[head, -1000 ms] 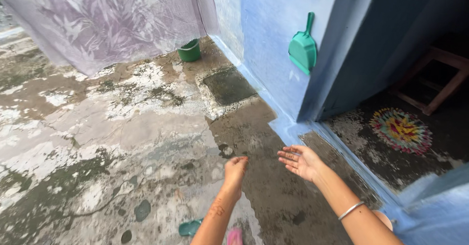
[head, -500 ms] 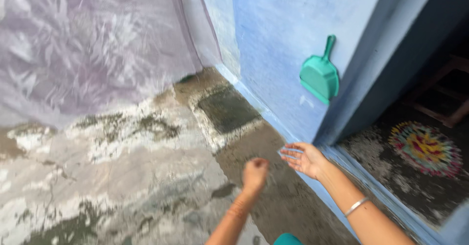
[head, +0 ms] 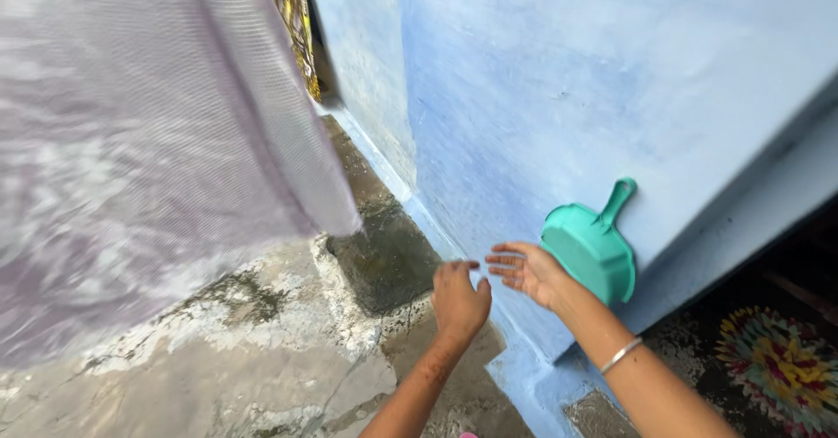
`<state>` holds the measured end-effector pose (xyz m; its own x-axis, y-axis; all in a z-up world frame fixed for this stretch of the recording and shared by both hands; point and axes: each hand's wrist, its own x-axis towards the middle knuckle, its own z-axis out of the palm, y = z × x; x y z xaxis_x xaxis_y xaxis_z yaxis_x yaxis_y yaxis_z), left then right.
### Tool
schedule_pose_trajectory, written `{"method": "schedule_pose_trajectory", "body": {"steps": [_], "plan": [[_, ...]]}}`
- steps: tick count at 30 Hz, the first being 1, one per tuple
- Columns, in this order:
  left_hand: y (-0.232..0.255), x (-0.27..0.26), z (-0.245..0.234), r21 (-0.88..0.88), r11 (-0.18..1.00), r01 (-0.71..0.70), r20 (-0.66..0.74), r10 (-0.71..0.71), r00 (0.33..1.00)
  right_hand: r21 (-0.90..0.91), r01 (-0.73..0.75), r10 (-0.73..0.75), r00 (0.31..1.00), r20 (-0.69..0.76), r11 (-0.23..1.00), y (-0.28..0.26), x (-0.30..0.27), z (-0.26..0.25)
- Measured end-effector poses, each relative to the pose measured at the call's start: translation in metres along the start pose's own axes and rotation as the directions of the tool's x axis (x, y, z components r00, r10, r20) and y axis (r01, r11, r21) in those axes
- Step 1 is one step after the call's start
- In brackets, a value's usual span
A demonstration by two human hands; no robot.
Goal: The person adjusts a wire mesh over a barred window, pours water from a cup onto the window ledge, and sweeps the wet floor with a broom.
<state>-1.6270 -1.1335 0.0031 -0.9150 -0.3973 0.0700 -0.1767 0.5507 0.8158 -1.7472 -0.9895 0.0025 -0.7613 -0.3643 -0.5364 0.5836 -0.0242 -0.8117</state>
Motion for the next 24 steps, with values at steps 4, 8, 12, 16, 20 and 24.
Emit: {"method": "schedule_pose_trajectory", "body": {"steps": [4, 8, 12, 16, 20, 24], "plan": [[0.011, 0.075, 0.01, 0.0, 1.0, 0.026, -0.032, -0.026, 0.999, -0.084, -0.018, 0.01, 0.995, -0.102, 0.996, -0.063, 0.05, 0.001], [0.021, 0.168, 0.012, 0.042, 0.995, 0.092, 0.007, -0.092, 0.996, -0.104, -0.042, 0.034, 0.997, -0.072, 0.994, -0.101, 0.106, 0.02], [0.013, 0.274, 0.016, -0.033, 0.989, 0.142, -0.072, -0.144, 0.987, -0.126, -0.045, 0.036, 0.997, -0.072, 0.991, -0.142, 0.177, 0.043], [-0.024, 0.394, 0.018, -0.137, 0.969, 0.207, -0.161, -0.228, 0.96, -0.192, -0.012, 0.003, 0.999, -0.043, 0.981, -0.184, 0.266, 0.067], [-0.071, 0.493, 0.003, -0.218, 0.946, 0.242, -0.313, -0.302, 0.9, -0.289, -0.063, 0.048, 0.997, -0.059, 0.955, -0.218, 0.349, 0.097], [-0.129, 0.562, -0.001, -0.282, 0.889, 0.36, -0.307, -0.439, 0.844, -0.32, -0.084, 0.067, 0.996, -0.065, 0.944, -0.237, 0.434, 0.123]]}}
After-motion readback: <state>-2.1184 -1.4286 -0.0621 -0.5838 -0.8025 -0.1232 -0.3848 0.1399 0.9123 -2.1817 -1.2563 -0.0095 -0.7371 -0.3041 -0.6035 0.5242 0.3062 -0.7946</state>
